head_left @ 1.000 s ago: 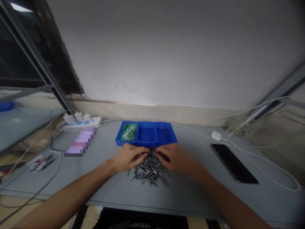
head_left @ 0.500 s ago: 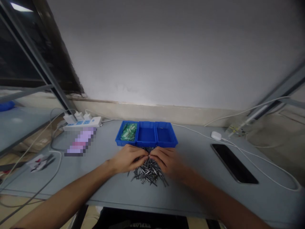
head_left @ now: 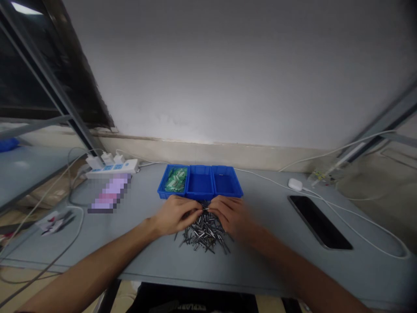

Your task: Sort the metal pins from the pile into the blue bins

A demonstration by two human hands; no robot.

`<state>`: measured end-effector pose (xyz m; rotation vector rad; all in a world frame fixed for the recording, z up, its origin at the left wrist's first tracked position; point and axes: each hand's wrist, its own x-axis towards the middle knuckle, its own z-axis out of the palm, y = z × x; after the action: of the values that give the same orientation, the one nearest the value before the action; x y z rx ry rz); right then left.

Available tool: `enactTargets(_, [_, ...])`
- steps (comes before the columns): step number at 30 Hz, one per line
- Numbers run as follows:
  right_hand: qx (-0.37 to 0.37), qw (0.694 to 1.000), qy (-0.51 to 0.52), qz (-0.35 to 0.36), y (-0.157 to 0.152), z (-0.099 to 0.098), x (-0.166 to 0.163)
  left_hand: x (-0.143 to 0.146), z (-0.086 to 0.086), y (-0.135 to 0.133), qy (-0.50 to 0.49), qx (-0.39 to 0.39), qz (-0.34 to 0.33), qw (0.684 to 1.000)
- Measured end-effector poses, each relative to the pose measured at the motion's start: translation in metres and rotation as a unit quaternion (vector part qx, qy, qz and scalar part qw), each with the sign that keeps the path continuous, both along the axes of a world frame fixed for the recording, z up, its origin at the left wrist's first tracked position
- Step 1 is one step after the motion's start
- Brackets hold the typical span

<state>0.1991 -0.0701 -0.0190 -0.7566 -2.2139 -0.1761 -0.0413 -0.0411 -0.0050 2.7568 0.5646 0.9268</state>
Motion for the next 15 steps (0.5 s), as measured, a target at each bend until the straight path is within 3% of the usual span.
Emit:
enactTargets(10, [0.078,0.997,-0.006,-0.029,0.008,0.010,0.018,0.001,-0.001,0.000,-0.041,0.021,0.015,0.999])
enactTargets(15, [0.109,0.972,0.099,-0.182,0.024,0.017,0.039,-0.002,-0.005,0.005,-0.023,0.006,0.041,0.999])
